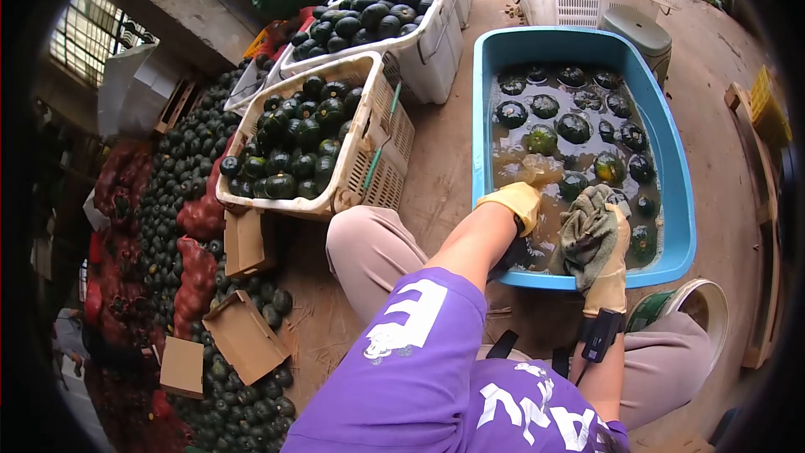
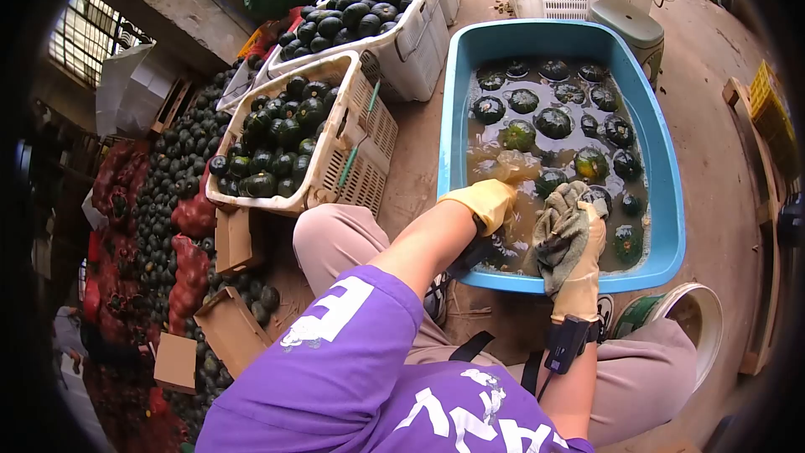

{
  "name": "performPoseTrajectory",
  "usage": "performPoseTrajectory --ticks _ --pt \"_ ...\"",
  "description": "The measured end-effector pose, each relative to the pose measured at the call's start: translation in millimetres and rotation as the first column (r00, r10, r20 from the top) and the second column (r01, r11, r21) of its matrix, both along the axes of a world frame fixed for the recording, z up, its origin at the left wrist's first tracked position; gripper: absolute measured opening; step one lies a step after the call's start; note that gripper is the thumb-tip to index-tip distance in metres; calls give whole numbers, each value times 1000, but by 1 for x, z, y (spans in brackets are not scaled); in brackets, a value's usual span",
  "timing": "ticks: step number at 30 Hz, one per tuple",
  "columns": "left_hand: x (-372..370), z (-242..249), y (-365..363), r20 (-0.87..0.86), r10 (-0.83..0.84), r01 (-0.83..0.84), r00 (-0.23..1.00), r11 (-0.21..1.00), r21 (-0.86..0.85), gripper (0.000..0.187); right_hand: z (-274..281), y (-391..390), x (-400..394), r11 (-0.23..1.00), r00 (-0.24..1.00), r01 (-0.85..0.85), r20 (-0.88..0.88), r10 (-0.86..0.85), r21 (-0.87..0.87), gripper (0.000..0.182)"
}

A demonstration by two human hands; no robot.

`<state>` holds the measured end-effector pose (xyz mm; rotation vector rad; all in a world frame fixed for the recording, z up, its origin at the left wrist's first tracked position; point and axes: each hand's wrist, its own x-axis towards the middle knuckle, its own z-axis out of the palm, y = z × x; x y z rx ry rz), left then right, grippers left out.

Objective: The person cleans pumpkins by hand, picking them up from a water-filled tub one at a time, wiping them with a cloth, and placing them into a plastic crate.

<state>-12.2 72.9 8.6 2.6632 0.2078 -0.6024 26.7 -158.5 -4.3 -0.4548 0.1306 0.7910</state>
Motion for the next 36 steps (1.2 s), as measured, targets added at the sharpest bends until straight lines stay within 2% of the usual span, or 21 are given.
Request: performPoseTrajectory --ticks 2,3,4,5,6,7,9,10,13,14,18,22,24,27,29,30,31,33,34,35,36 --pt "8 26 -13 -212 158 -192 964 970 -151 65 3 2 -3 1000 1000 -23 -4 23 3 31" --pt "6 38 -22 -331 225 -303 917 930 -209 70 -7 6 -5 919 851 175 524 40 -354 31" --pt "-19 74 -35 206 91 -17 974 941 -337 55 -13 10 -8 713 465 501 848 255 -489 32" --pt "-43 106 -46 696 -15 297 718 911 -287 41 -1 14 -11 718 472 494 845 252 -490 32" --pt "-24 94 -65 292 365 -30 884 667 -744 49 27 14 -14 862 840 198 535 96 -466 32" --pt "-4 83 -83 -259 510 -413 820 213 -885 57 56 12 -18 964 996 -41 60 59 -264 35" --pt "-30 139 -108 264 339 -60 903 707 -704 62 83 -9 -34 975 974 -166 132 186 -149 38" --pt "-30 150 -115 282 223 15 933 760 -649 66 81 -15 -39 965 946 -138 257 196 -224 38" --pt "-46 160 -111 140 481 -206 865 596 -776 72 65 -12 -48 906 809 40 546 219 -422 38" --pt "-43 146 -102 239 490 -181 838 664 -725 74 64 -9 -48 902 791 67 574 212 -426 39" --pt "-40 141 -91 331 138 7 933 916 -402 87 62 4 -48 964 874 -23 462 148 -265 39" --pt "-38 144 -113 257 516 -48 817 504 -862 82 51 20 -38 958 984 -178 40 173 223 40" --pt "-25 94 -111 662 571 68 485 730 -680 81 51 19 -34 974 987 -71 -124 99 217 40" --pt "-51 81 -91 772 120 51 625 980 -194 91 67 8 -30 986 981 40 -181 -70 -163 41" --pt "-70 89 -111 371 497 -10 784 607 -794 97 36 15 -10 901 971 234 50 -232 -365 43" --pt "-76 99 -121 382 553 -76 740 633 -770 103 30 19 -7 839 960 277 97 -263 -469 43" --pt "-88 94 -120 753 205 136 625 921 -364 56 23 22 -11 762 950 307 136 -280 -570 43" --pt "-95 130 -121 99 565 -93 819 301 -949 50 39 18 -28 754 938 344 235 -254 -559 42" --pt "-89 115 -103 223 426 -28 877 507 -862 51 24 22 -26 738 882 416 435 -184 -531 40" --pt "-81 102 -98 709 188 271 680 834 -481 53 16 27 -23 728 781 484 614 -111 -485 39" --pt "-77 87 -86 737 144 266 661 873 -410 53 66 18 -48 672 678 553 735 -19 -492 36"
